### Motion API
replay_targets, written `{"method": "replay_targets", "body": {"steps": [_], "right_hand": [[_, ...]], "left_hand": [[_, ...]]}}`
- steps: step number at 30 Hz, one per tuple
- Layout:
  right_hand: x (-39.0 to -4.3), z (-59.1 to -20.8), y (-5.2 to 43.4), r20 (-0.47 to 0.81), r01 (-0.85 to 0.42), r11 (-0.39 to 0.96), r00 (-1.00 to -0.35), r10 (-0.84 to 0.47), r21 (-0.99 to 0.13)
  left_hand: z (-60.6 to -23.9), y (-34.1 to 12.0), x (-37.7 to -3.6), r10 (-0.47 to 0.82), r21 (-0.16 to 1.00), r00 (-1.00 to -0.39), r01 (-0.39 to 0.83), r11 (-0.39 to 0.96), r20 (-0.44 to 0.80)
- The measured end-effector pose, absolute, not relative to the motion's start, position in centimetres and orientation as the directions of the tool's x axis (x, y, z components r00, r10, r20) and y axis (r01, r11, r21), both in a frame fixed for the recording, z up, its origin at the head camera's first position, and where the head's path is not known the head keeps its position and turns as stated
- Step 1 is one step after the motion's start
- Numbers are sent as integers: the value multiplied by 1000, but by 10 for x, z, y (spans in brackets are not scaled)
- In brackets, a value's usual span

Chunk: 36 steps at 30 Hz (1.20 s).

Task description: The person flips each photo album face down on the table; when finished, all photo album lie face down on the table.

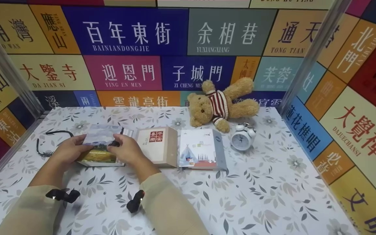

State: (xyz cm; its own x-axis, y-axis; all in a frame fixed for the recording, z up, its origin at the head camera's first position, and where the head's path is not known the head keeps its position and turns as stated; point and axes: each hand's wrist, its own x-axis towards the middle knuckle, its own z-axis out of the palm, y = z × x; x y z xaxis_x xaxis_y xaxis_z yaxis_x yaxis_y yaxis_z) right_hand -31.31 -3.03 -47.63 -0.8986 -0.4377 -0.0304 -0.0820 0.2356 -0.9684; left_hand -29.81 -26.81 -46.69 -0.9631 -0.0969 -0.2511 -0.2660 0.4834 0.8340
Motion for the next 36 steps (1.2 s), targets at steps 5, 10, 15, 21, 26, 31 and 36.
{"method": "replay_targets", "body": {"steps": [5,10,15,21,26,31,36], "right_hand": [[-309,-478,-32,14,-123,192,-874,-486,-974],[-308,-476,-29,17,-123,179,-865,-501,-976],[-308,-469,-23,-1,-136,228,-858,-514,-964],[-305,-457,-22,33,-177,233,-857,-515,-956],[-301,-450,-23,93,-222,184,-842,-531,-958],[-301,-444,-23,147,-200,43,-833,-534,-979],[-300,-436,-21,175,-150,-90,-836,-520,-985]], "left_hand": [[-457,-272,-295,-106,905,-965,-262,334,-240],[-450,-268,-293,-105,958,-961,-266,108,-255],[-440,-263,-290,-68,956,-958,-272,-110,-280],[-431,-253,-285,8,955,-979,-203,-217,-206],[-428,-243,-284,15,967,-992,-125,-221,-125],[-427,-234,-283,40,984,-996,-86,-158,-81],[-428,-228,-282,100,993,-995,-37,-112,-26]]}}
